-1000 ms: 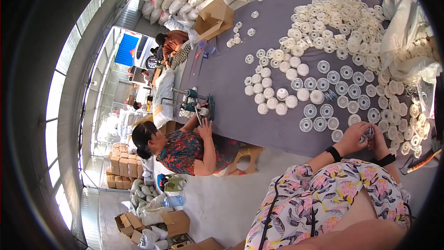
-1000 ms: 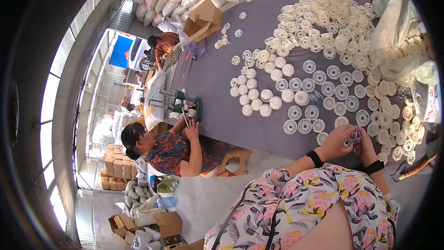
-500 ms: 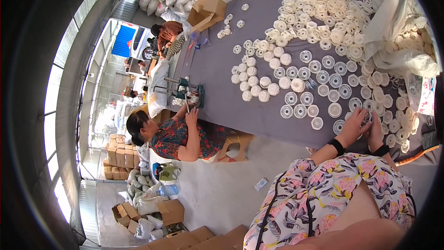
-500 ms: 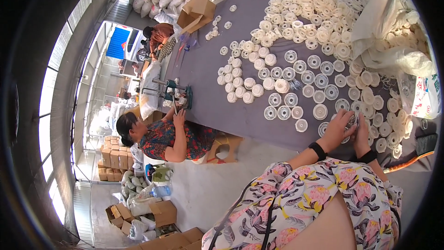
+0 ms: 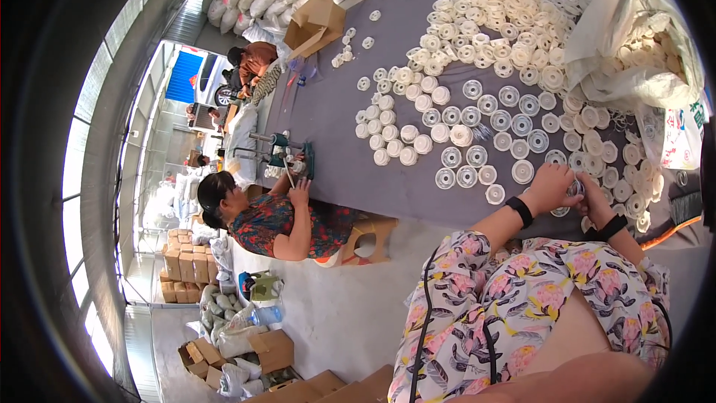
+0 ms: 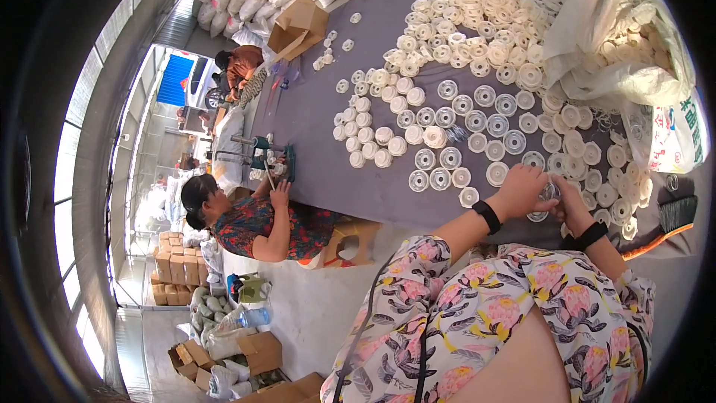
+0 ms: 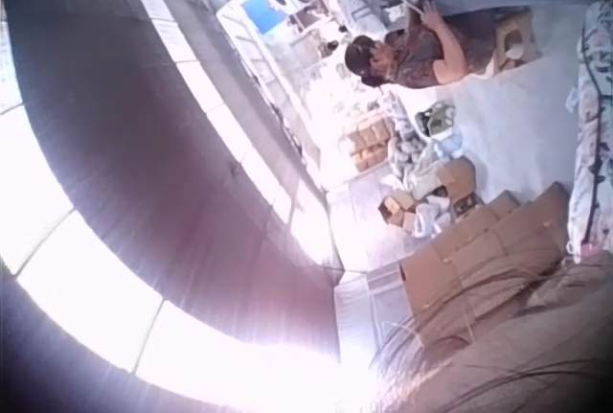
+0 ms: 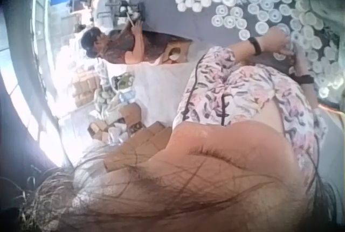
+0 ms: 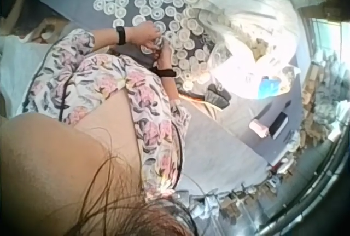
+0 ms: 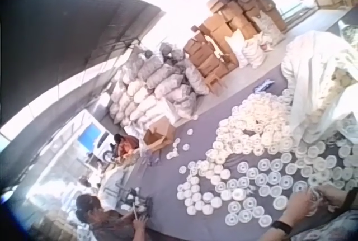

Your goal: Assembling small white plastic components by inserting metal rings into them.

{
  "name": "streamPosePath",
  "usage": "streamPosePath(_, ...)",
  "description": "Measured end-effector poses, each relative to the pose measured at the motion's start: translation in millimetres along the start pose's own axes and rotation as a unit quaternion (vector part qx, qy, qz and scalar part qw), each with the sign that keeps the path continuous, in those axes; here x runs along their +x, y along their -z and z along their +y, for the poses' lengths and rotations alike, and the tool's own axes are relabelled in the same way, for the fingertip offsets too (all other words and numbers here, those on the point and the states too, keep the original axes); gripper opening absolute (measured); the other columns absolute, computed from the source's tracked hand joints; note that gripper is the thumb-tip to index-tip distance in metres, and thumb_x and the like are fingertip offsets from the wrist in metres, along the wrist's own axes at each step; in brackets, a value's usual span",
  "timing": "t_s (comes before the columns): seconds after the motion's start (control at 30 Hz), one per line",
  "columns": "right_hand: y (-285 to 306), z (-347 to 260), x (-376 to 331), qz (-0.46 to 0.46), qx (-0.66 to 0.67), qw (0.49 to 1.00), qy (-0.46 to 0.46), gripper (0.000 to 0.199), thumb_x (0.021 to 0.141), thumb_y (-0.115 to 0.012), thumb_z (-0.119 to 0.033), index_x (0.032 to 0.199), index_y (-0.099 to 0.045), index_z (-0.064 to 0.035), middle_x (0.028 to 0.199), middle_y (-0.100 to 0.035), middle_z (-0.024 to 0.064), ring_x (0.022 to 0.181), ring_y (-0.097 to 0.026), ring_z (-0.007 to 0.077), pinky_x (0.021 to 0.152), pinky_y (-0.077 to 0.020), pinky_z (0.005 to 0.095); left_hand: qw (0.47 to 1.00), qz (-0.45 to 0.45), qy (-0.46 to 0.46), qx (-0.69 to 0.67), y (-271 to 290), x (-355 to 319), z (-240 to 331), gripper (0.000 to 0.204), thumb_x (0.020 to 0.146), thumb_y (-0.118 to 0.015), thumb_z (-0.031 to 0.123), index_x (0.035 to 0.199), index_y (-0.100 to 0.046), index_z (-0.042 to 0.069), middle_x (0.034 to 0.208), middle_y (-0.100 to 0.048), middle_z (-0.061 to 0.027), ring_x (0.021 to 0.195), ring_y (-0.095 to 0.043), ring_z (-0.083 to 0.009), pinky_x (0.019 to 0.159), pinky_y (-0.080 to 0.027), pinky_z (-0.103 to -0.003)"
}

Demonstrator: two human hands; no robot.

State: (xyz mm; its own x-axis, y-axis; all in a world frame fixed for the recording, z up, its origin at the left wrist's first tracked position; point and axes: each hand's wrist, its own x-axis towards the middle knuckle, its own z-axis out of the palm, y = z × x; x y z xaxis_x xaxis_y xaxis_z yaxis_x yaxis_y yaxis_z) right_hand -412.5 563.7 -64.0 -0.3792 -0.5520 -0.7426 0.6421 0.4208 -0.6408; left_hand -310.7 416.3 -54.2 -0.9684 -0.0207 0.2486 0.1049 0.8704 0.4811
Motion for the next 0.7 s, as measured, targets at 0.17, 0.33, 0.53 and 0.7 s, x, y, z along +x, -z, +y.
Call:
streamPosePath(0.17, -5, 14, 12, 0.045, 0.035, 0.996, 0.063, 0.033, 0.085, -0.049, -0.048, 0.072, -0.051, -0.0177, 0.051, -0.045, -0.0048, 0.037, -0.037, 0.0071, 0.035, -0.0202, 0.0206, 0.991, 0.074, 0.079, -0.08, -8, 1, 8, 0.041, 0.078, -0.058, 0.044, 0.077, -0.057, 0.004, 0.067, -0.056, -0.0135, 0.065, -0.057, -0.0317, 0.057, -0.044, -0.041)
streamPosePath(0.33, -17, 19, 17, 0.082, 0.106, 0.962, 0.239, 0.031, 0.09, -0.045, -0.035, 0.072, -0.053, -0.0124, 0.06, -0.047, -0.005, 0.047, -0.04, 0.0063, 0.044, -0.0311, 0.0237, 0.959, 0.086, 0.208, -0.175, -6, 0, 24, 0.039, 0.081, -0.056, 0.042, 0.071, -0.056, 0.004, 0.067, -0.057, -0.0163, 0.064, -0.058, -0.0341, 0.056, -0.044, -0.042)
streamPosePath(0.53, 12, 2, 38, 0.047, -0.227, 0.943, 0.239, 0.032, 0.09, -0.047, -0.03, 0.074, -0.058, -0.0052, 0.069, -0.055, -0.0002, 0.065, -0.05, 0.0077, 0.057, -0.0386, 0.0229, 0.942, 0.097, 0.249, -0.203, -19, -7, 23, 0.036, 0.081, -0.057, 0.039, 0.079, -0.056, 0.003, 0.074, -0.059, -0.0166, 0.069, -0.058, -0.0341, 0.057, -0.044, -0.041)
streamPosePath(0.7, 3, 8, 35, -0.019, 0.151, 0.968, 0.201, 0.026, 0.092, -0.042, -0.025, 0.102, -0.055, -0.0053, 0.091, -0.06, 0.0023, 0.076, -0.057, 0.012, 0.067, -0.047, 0.0265, 0.927, 0.167, 0.198, -0.27, -15, 1, 25, 0.039, 0.076, -0.067, 0.029, 0.097, -0.05, 0.0, 0.09, -0.057, -0.0166, 0.08, -0.057, -0.0309, 0.066, -0.045, -0.037)
